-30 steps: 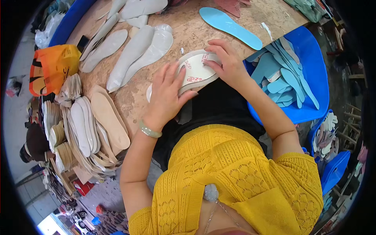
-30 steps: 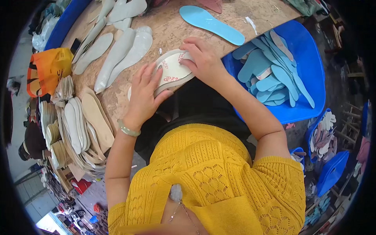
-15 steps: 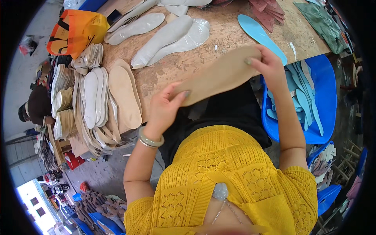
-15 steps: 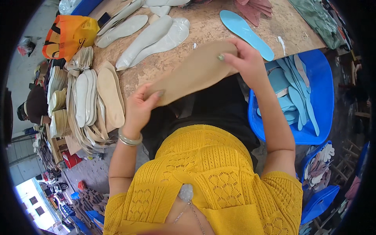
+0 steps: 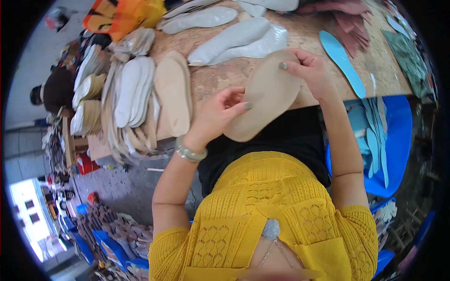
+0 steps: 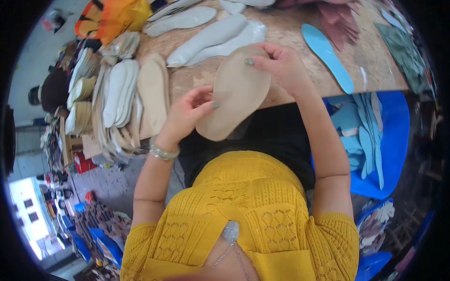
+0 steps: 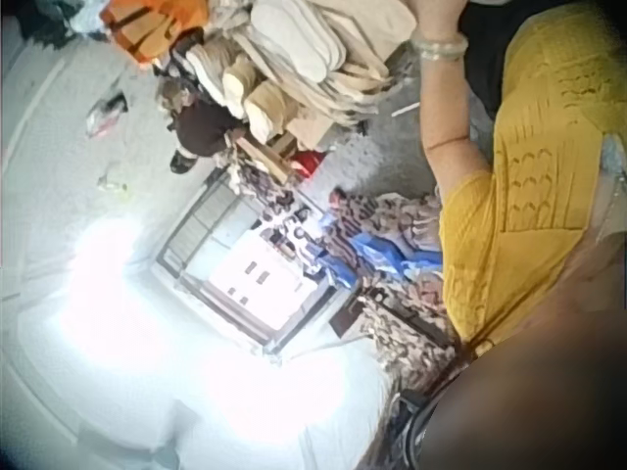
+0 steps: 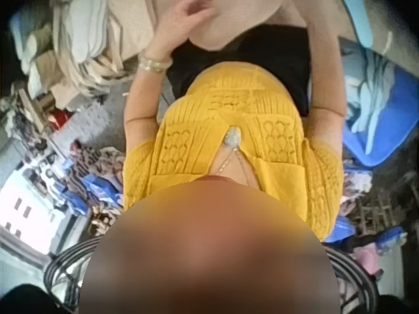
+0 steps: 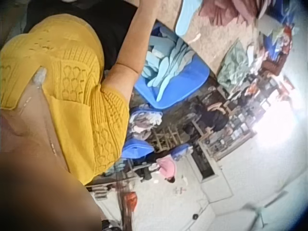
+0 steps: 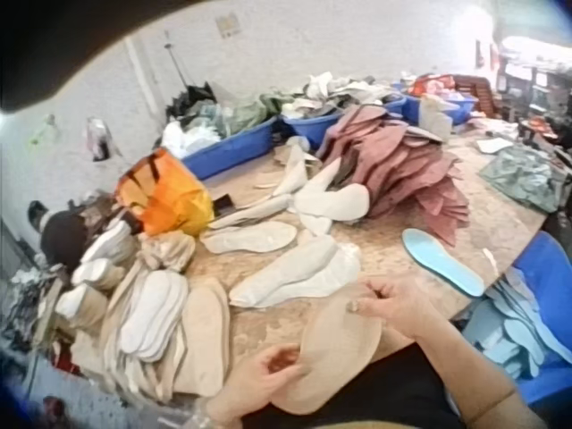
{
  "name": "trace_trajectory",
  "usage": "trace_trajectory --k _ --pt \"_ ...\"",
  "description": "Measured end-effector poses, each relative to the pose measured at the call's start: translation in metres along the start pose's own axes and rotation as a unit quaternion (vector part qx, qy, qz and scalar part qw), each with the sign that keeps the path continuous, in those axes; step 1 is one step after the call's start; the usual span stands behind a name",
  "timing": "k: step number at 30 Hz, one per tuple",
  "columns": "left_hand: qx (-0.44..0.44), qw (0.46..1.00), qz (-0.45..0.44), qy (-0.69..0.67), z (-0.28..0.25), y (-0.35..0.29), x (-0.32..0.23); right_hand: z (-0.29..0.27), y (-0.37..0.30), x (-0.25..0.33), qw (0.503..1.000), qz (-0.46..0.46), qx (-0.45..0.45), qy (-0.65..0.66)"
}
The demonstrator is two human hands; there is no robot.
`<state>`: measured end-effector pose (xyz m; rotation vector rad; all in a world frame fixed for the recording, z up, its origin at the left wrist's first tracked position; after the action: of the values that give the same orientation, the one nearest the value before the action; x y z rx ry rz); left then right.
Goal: The recorder is sorting, trimming, and assembling multi-layer shoe insole components.
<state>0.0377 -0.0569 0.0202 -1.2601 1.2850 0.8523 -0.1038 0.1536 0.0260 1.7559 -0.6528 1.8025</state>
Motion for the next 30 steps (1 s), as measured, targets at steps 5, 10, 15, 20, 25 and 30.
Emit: trace_trajectory --k 5,10,15,20,25,30 --pt "-0.15 0.988 0.01 0.043 -0.029 -0.015 -0.017 0.022 0.005 0.011 0.997 -0.062 -0.029 0.032" --pt "-0.311 0.941 -0.084 0.105 -0.14 -0.059 0.015 -0.005 -0.02 -0.015 0.996 -0.045 -0.077 0.012" --pt "-0.27 0.727 -0.068 0.627 -0.133 -0.046 0.026 -0.001 -0.022 -0.031 0.994 -0.016 -0.073 -0.08" --pt "-0.19 0.742 -0.07 0.639 -0.095 -0.015 0.044 0.005 -0.021 -0.022 0.985 -0.006 -0.092 -0.145" --pt "-0.112 0.801 -0.113 0.577 -0.104 0.006 0.019 0.003 -0.019 -0.023 0.972 -0.032 -0.105 -0.206" --pt "-0.139 0.816 0.157 0.539 -0.074 0.089 -0.031 0.01 -0.015 -0.018 0.978 -0.037 -0.085 -0.189"
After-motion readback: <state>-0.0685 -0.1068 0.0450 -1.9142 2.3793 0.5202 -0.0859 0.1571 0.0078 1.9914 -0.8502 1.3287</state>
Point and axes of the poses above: each hand's wrist, its own y-axis towards the middle knuckle, its own z-axis out of the palm, x = y × z, the point moved 3 cm from there along y, towards the middle knuckle, and after that the axes turned 13 degrees about x, right-handed, at the moved point
